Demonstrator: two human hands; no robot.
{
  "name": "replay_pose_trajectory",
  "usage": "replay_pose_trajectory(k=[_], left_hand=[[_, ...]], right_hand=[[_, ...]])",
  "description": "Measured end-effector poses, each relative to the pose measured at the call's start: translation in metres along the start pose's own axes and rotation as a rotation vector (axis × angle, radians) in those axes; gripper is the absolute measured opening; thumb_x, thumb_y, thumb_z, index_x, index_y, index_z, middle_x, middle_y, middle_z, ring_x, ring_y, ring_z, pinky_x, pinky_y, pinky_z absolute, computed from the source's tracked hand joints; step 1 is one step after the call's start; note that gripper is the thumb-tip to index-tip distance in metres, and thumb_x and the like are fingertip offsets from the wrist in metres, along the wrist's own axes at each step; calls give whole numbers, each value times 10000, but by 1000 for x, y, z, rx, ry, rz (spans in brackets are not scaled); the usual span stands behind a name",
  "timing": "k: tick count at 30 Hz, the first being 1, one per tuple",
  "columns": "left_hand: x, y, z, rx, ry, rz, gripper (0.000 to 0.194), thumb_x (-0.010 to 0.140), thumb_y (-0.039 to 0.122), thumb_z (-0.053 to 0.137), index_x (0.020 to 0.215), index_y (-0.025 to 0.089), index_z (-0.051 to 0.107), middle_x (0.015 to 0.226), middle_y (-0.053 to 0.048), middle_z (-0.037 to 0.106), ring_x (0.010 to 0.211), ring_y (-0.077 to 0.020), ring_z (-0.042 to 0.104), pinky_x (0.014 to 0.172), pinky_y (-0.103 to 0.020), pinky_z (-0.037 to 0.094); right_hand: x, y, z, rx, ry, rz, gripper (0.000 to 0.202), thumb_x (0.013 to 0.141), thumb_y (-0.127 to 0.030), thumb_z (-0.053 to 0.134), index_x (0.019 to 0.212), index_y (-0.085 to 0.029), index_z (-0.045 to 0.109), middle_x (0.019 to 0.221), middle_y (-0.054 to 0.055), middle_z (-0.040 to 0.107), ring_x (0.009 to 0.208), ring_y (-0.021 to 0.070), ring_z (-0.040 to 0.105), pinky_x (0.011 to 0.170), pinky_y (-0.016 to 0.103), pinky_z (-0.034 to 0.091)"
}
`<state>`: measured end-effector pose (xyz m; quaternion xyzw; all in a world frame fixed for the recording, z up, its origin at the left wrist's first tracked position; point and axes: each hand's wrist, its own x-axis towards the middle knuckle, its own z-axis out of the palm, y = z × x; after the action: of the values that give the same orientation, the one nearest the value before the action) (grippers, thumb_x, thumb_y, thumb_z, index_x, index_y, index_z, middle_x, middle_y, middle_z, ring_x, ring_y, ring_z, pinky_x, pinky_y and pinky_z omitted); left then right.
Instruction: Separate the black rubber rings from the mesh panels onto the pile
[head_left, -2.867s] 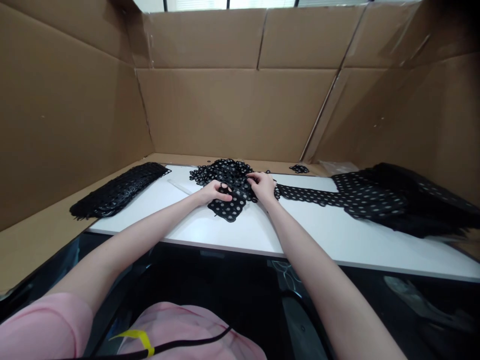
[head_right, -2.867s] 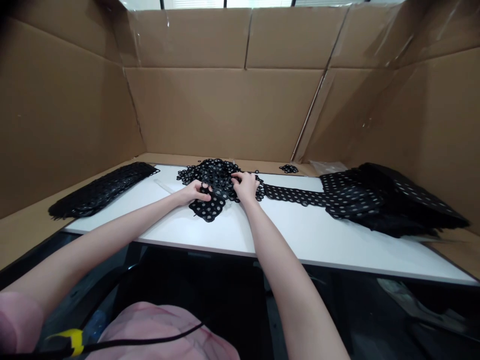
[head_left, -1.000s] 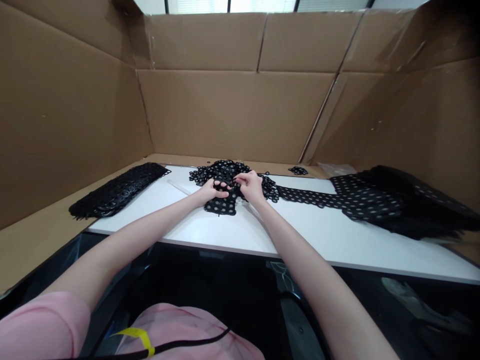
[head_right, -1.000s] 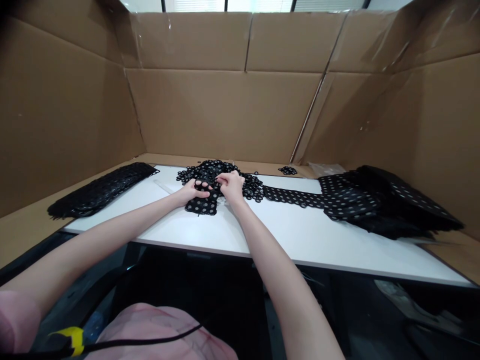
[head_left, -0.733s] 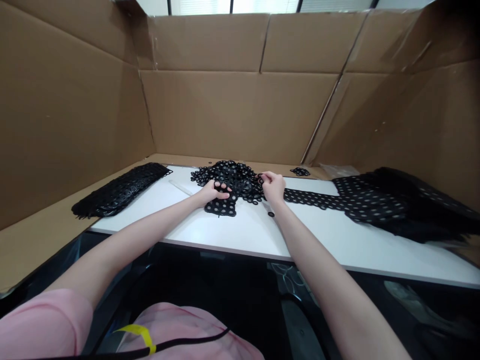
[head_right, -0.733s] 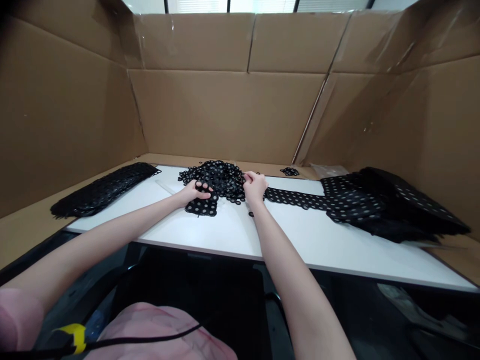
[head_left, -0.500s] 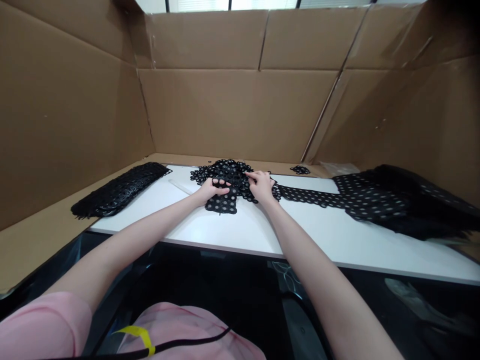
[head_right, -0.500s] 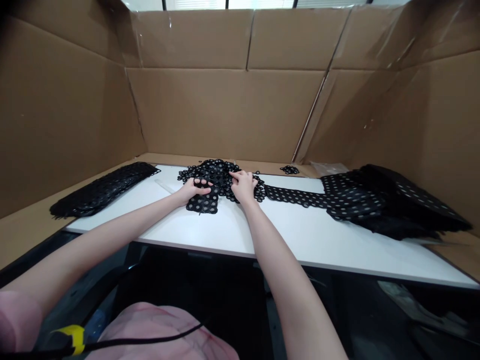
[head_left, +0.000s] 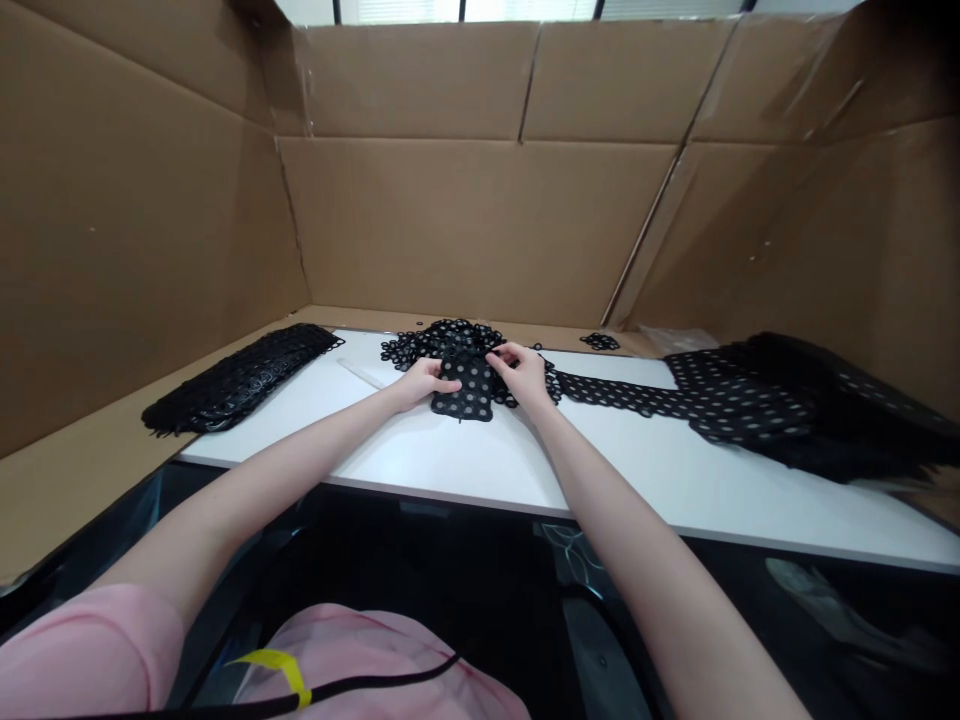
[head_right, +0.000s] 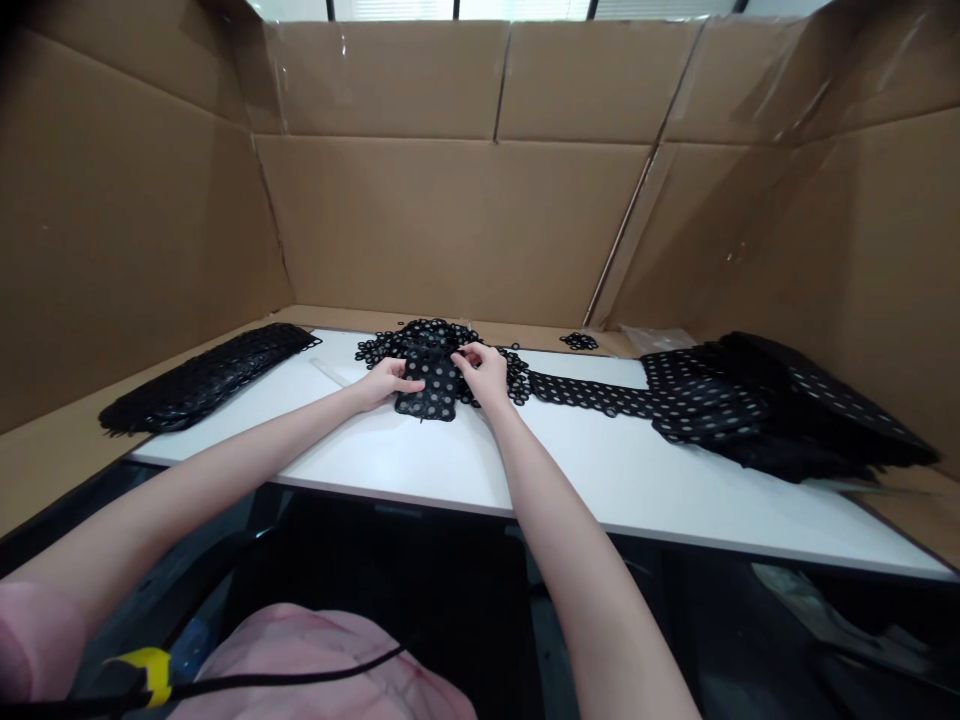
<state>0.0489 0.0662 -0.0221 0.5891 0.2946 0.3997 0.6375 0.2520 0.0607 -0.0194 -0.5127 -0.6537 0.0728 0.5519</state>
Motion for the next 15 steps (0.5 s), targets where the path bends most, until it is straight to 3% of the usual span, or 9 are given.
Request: replay_pose_trajectory(k=[5, 10, 15], left_hand=[[2, -1, 1, 1, -24, -6, 396, 502, 310, 875, 750, 78, 671, 746, -69, 702, 669, -149, 630, 728, -316, 477], [2, -2, 1, 20, -17, 13, 398, 512, 353, 863, 711, 85, 647, 688, -45, 676, 623, -127, 595, 647, -273, 435], [0, -2, 1, 166, -20, 139, 351, 561, 373, 817, 653, 101, 616, 597, 10, 590, 554, -86, 489, 552, -231, 329]], right_hand=[[1, 11, -3, -64, -10, 61, 200, 700, -341, 626, 809, -180, 674, 701, 31, 617, 689, 191, 539, 709, 342, 433], [-7, -15, 0, -218, 116, -200, 234, 782, -276, 593, 987, -211, 683, 920, 75, 628, 923, 242, 536, 835, 404, 406], [-17, -37, 12, -230, -82, -388, 191, 831, -349, 607, 930, -229, 718, 903, 61, 665, 923, 236, 528, 837, 404, 377]])
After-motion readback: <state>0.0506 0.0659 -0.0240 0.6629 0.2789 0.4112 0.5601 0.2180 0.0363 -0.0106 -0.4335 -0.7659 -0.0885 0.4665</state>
